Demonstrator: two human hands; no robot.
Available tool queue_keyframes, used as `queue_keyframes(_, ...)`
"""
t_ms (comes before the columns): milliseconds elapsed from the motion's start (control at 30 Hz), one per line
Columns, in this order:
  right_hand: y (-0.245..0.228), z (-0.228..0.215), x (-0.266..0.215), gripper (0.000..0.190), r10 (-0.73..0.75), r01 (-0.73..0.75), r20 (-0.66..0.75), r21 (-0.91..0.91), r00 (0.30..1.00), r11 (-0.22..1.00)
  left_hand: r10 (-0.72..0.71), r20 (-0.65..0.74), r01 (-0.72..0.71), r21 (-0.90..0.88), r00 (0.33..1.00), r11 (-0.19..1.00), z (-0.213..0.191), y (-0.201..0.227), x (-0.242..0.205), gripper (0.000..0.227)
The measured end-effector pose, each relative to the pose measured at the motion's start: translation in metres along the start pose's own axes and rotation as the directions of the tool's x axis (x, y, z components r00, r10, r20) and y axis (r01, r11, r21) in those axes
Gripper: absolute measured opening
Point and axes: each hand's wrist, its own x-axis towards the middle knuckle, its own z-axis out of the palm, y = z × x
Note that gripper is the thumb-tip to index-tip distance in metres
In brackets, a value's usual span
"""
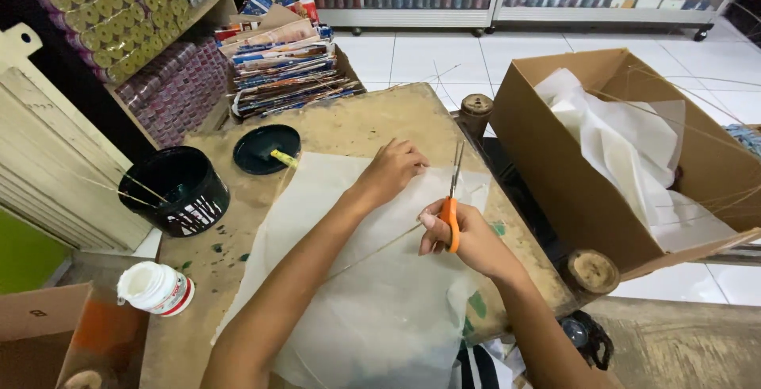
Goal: Trim excess paper from the edges of a kite frame using scissors
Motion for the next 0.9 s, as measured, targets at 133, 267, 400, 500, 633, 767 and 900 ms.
queue_keyframes(133, 0.005, 0.000, 0.001, 0.035, 0.009, -0.009, -0.008, -0.018, 1.000, 1.000, -0.159, 0.109, 0.151, 0.078, 0.981, 0.985, -0.011, 0.000, -0.021, 0.023)
queue_keyframes(267, 0.020, 0.003, 0.005, 0.033, 0.036, -0.036, -0.001, -0.002, 0.999, 0.999, -0.382, 0.117, 0.357, 0.188, 0.917, 0.915, -0.045, 0.021, -0.081, 0.028)
queue_keyframes(400, 0.017, 0.009, 0.007, 0.035, 0.028, -0.028, 0.004, -0.028, 1.000, 0.999, -0.675, 0.252, 0.599, 0.317, 0.694, 0.735, -0.092, 0.071, -0.137, 0.042)
queue_keyframes(500, 0.023, 0.008, 0.005, 0.034, 0.025, -0.026, -0.009, -0.028, 1.000, 0.999, -0.811, 0.379, 0.730, 0.370, 0.447, 0.575, -0.110, 0.095, -0.166, 0.064)
queue_keyframes(633, 0.015, 0.012, 0.000, 0.033, 0.011, -0.011, -0.029, -0.024, 1.000, 1.000, -0.780, 0.414, 0.696, 0.370, 0.469, 0.615, -0.114, 0.097, -0.187, 0.065)
queue_keyframes(767, 0.016, 0.008, -0.005, 0.032, -0.071, 0.070, -0.015, -0.054, 0.997, 0.996, -0.644, 0.473, 0.553, 0.335, 0.602, 0.763, -0.103, 0.099, -0.195, 0.061)
queue_keyframes(900, 0.021, 0.001, -0.007, 0.034, -0.107, 0.106, -0.013, -0.057, 0.994, 0.993, -0.438, 0.501, 0.407, 0.176, 0.746, 0.896, -0.094, 0.107, -0.188, 0.052)
